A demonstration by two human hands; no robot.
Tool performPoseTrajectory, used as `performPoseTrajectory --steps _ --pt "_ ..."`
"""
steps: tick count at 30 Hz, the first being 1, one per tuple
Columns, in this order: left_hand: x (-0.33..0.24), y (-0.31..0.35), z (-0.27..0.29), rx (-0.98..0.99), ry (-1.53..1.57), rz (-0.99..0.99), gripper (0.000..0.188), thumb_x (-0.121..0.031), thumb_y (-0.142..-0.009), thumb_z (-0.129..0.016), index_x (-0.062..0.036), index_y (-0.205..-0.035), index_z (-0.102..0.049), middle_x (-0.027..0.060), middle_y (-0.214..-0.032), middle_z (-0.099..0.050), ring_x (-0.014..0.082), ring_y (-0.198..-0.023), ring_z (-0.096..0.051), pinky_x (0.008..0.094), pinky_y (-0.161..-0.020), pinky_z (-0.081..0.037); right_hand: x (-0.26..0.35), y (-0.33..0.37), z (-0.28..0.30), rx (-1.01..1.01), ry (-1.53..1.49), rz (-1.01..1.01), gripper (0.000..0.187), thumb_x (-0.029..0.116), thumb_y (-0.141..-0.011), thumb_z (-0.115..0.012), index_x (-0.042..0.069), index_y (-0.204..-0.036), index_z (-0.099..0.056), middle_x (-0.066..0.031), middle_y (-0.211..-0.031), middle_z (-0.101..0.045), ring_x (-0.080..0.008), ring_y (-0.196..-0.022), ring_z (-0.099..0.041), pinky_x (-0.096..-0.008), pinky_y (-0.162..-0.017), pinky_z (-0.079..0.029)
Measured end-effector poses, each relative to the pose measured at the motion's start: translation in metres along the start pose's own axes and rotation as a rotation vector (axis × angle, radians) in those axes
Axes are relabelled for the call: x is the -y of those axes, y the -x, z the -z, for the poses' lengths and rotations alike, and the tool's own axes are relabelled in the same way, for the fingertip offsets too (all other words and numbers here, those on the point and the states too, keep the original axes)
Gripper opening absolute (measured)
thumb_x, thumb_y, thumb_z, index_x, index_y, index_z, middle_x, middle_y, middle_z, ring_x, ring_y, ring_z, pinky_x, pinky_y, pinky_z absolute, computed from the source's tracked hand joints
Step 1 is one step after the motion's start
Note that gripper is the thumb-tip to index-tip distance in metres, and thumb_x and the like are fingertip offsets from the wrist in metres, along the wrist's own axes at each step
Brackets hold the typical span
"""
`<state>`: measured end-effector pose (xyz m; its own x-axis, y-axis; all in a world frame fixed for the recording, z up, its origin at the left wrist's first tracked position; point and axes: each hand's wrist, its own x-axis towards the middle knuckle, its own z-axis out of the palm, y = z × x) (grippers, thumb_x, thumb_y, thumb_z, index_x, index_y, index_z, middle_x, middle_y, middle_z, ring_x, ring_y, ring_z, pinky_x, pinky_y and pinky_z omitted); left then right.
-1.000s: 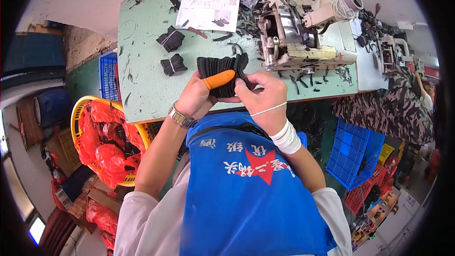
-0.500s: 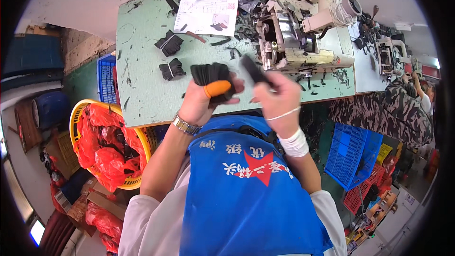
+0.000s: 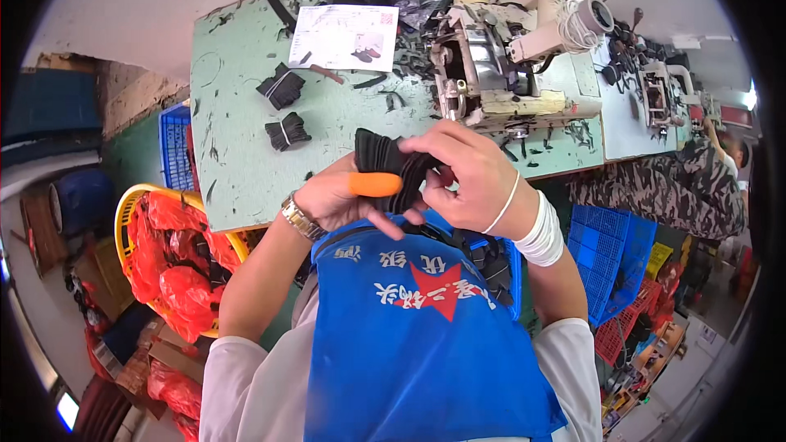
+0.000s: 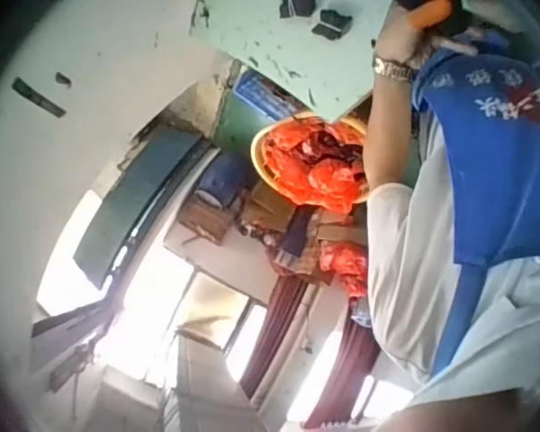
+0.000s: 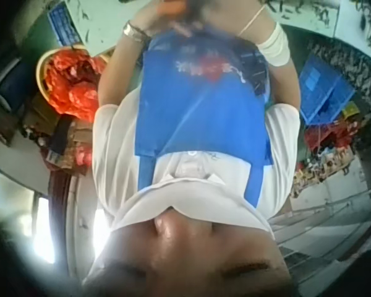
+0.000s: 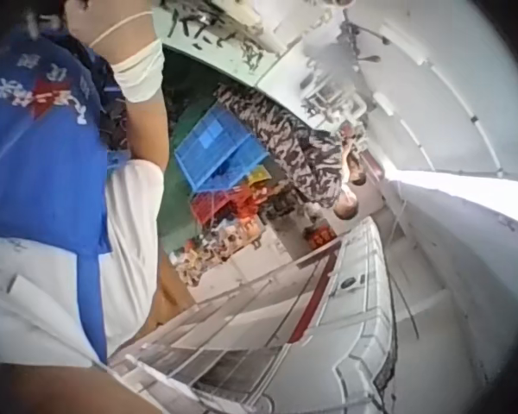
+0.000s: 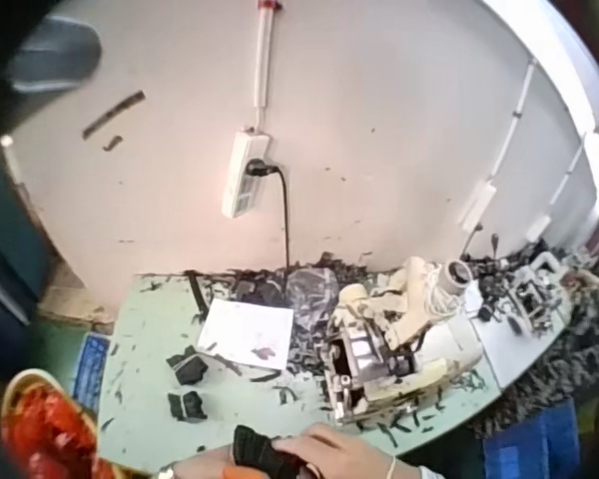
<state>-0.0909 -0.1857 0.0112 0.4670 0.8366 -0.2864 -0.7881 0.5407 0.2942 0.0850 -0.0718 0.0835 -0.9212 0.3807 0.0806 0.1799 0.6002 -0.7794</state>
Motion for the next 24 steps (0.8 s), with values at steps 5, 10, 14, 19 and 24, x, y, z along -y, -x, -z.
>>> performPoseTrajectory --steps 5,10,14,19,24 --pt "0.006 -0.006 -0.013 -0.203 -0.019 -0.113 0.043 -0.002 -0.083 -0.066 -0.0012 -0.124 -0.053 0.0155 -0.110 -0.063 0.0272 -0.099 -0.066 0.0440 -0.074 -0.062 0.000 -0.003 0.000 0.010 0.024 -0.011 0.062 -0.009 -0.072 -0.061 0.003 -0.132 -0.051 -0.0154 -0.112 -0.049 -0.0202 -0.080 -0.055 -0.0297 -0.069 -0.048" --pt "0.008 0.001 -0.019 -0.245 -0.024 -0.174 0.042 -0.007 -0.084 -0.069 -0.0018 -0.123 -0.054 0.0134 -0.106 -0.064 0.0251 -0.092 -0.068 0.0443 -0.074 -0.062 -0.008 -0.005 0.012 0.071 -0.138 -0.047 0.053 -0.002 -0.073 -0.071 0.003 -0.124 -0.056 -0.0115 -0.106 -0.058 -0.0185 -0.073 -0.055 -0.0288 -0.066 -0.047" --pt "0.006 0.006 -0.026 -0.196 -0.107 -0.159 0.040 -0.009 -0.083 -0.072 -0.0004 -0.119 -0.058 0.0123 -0.099 -0.068 0.0250 -0.087 -0.070 0.0348 -0.066 -0.062 -0.007 -0.006 0.014 0.090 -0.213 -0.106 0.045 0.001 -0.071 -0.075 0.003 -0.115 -0.063 -0.0077 -0.096 -0.063 -0.0121 -0.067 -0.054 -0.0243 -0.058 -0.044" --pt "0.009 0.005 -0.025 -0.208 -0.162 -0.188 0.035 -0.008 -0.081 -0.073 0.0015 -0.112 -0.061 0.0144 -0.096 -0.068 0.0245 -0.082 -0.070 0.0322 -0.059 -0.061 -0.008 -0.001 0.007 0.032 -0.174 -0.008 0.040 0.001 -0.069 -0.077 0.001 -0.107 -0.065 -0.0097 -0.094 -0.062 -0.0172 -0.070 -0.059 -0.0278 -0.060 -0.047" --pt "0.013 0.005 -0.016 -0.227 -0.136 -0.265 0.031 -0.008 -0.082 -0.073 0.0020 -0.107 -0.059 0.0142 -0.092 -0.066 0.0247 -0.076 -0.070 0.0349 -0.052 -0.060 -0.002 0.006 -0.007 -0.163 0.017 0.149 0.030 0.000 -0.068 -0.076 -0.001 -0.096 -0.065 -0.0124 -0.092 -0.061 -0.0285 -0.076 -0.060 -0.0339 -0.068 -0.050"
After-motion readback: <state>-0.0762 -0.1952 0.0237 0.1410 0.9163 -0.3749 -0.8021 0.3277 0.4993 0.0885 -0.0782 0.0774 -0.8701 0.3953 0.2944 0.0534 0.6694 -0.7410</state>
